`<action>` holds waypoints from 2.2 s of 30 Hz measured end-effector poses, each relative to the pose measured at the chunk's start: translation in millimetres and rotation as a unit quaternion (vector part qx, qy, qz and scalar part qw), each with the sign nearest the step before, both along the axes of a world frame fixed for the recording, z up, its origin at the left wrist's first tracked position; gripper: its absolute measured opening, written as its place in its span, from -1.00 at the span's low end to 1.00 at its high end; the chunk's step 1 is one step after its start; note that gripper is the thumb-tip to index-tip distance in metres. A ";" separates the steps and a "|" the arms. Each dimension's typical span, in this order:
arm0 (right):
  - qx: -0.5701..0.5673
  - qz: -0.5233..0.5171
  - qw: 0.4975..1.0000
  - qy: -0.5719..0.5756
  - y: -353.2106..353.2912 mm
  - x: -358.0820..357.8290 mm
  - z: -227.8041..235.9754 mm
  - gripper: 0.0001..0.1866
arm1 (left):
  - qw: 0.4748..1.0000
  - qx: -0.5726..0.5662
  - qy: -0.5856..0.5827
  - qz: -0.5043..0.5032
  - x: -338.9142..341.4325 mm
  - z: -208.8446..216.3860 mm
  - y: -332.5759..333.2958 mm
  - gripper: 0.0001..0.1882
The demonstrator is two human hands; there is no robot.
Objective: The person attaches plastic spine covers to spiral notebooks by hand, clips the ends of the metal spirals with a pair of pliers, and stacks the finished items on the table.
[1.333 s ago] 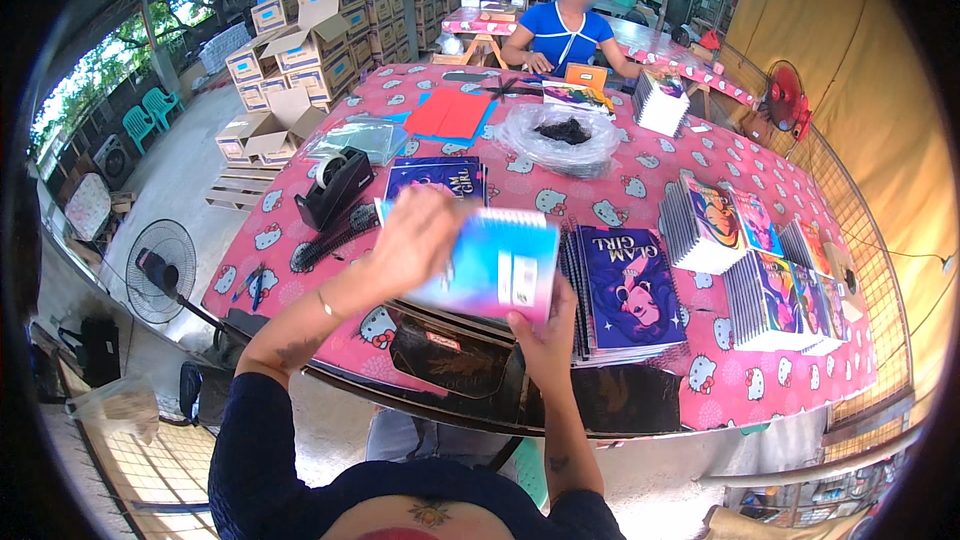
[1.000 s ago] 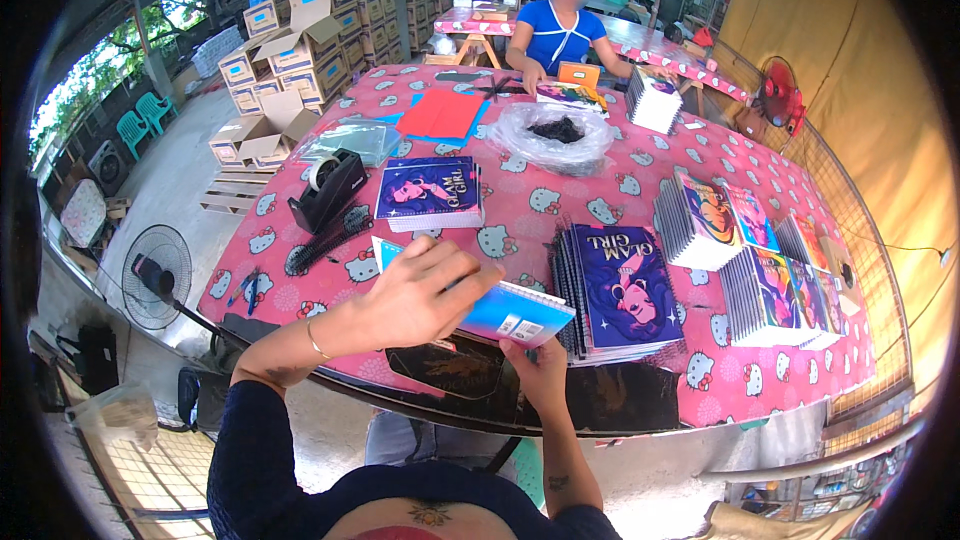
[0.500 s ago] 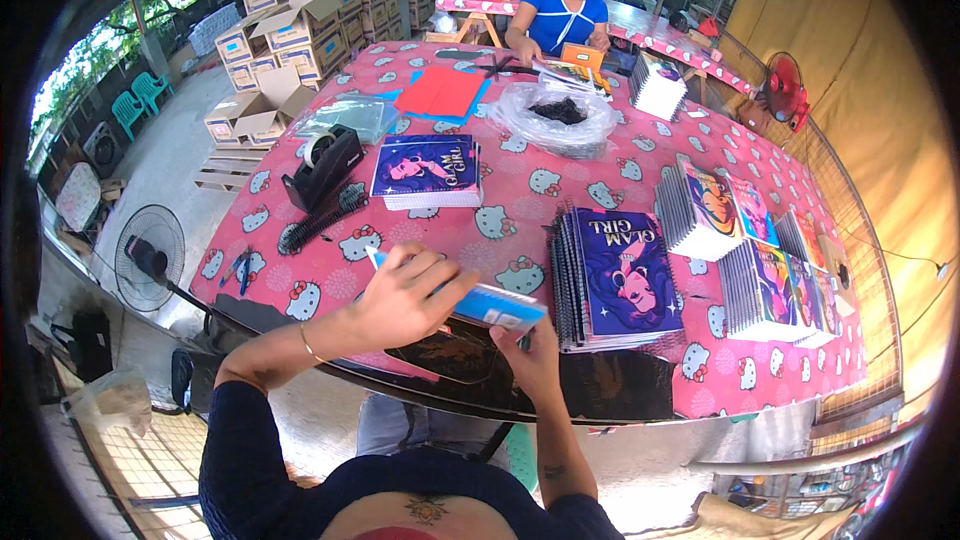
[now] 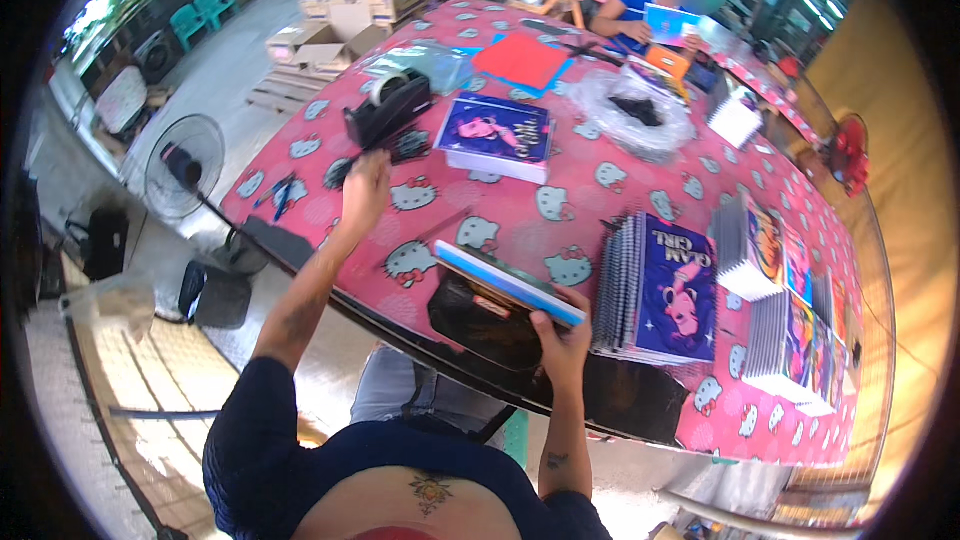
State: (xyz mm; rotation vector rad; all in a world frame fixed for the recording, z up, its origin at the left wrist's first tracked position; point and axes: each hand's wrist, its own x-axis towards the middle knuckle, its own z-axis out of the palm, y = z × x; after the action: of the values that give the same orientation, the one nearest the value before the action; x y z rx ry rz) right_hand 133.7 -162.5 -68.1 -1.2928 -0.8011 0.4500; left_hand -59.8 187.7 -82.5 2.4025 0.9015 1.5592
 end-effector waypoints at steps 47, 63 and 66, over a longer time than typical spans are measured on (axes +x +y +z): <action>0.014 -0.005 0.999 0.043 -7.5 -1.4 -27.9 -0.48 | 0.944 -0.256 0.203 -0.034 289.3 50.4 289.0 -0.46; 0.023 0.057 0.996 0.068 4.1 5.7 -21.6 -0.56 | 0.784 -0.149 0.341 -0.498 95.0 147.5 -74.1 -0.61; 0.010 0.039 0.998 0.042 8.1 3.3 -8.8 -0.57 | 0.829 -0.018 0.359 -0.429 56.6 127.6 -133.4 -0.67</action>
State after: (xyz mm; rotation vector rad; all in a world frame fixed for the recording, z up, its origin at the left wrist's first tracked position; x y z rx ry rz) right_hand 137.0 -154.5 -76.9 -1.2187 -0.7858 0.5529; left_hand -3.1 54.3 45.1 2.7451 -0.1678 0.3019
